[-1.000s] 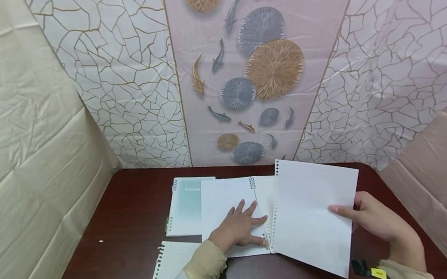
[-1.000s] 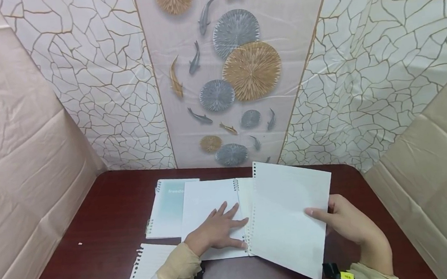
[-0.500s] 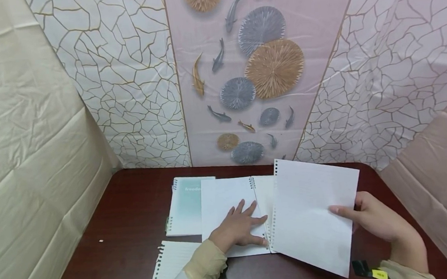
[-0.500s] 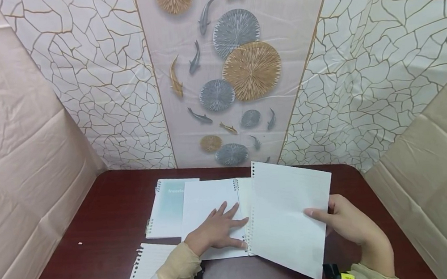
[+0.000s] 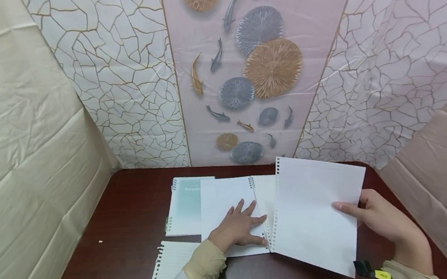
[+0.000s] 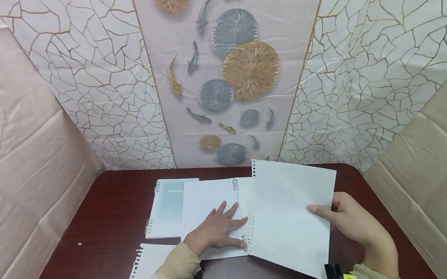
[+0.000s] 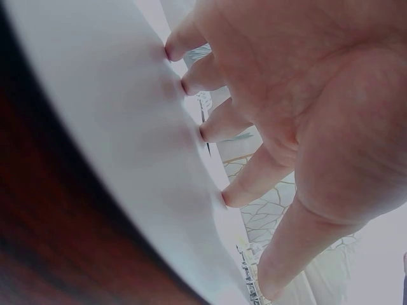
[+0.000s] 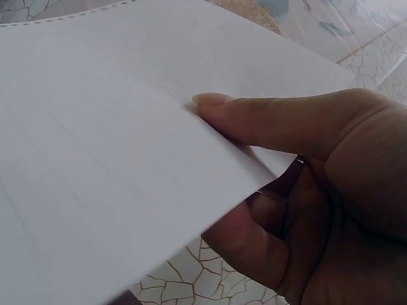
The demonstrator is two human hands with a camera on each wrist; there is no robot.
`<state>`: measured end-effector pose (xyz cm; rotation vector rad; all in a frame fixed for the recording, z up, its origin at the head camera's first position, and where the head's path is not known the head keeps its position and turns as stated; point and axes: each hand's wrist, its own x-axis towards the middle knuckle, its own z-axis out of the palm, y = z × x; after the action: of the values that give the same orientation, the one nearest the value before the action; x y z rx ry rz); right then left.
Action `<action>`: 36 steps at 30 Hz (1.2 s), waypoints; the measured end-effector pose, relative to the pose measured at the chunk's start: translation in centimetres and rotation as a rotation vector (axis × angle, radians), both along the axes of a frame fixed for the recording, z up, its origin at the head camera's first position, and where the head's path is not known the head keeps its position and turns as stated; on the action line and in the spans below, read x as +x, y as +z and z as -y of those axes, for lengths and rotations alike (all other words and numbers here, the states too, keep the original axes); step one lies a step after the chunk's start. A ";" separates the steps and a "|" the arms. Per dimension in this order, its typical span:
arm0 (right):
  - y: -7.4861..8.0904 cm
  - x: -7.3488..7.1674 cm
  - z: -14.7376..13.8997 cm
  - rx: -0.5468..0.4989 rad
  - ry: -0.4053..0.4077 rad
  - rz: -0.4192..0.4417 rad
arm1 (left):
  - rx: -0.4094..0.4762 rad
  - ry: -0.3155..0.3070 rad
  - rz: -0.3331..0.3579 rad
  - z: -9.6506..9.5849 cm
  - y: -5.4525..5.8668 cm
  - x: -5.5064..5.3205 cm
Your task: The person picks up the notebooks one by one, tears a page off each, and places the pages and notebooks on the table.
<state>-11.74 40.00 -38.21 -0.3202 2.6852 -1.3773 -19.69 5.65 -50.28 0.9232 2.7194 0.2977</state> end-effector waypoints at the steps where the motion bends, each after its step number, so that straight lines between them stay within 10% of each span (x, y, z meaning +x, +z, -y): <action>1: 0.0 -0.1 0.0 -0.006 0.005 -0.005 | 0.001 -0.001 -0.001 0.0 0.0 0.0; 17: 0.0 -0.2 -0.1 0.003 -0.034 -0.129 | 0.004 0.000 -0.013 -0.1 -0.1 0.0; 36: -0.1 -0.4 -0.2 0.017 -0.321 -0.328 | -0.013 0.005 0.000 -0.1 0.0 0.0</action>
<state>-12.12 40.23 -38.33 -0.1237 3.1282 -1.4949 -19.66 5.78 -50.32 0.9134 2.7210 0.2811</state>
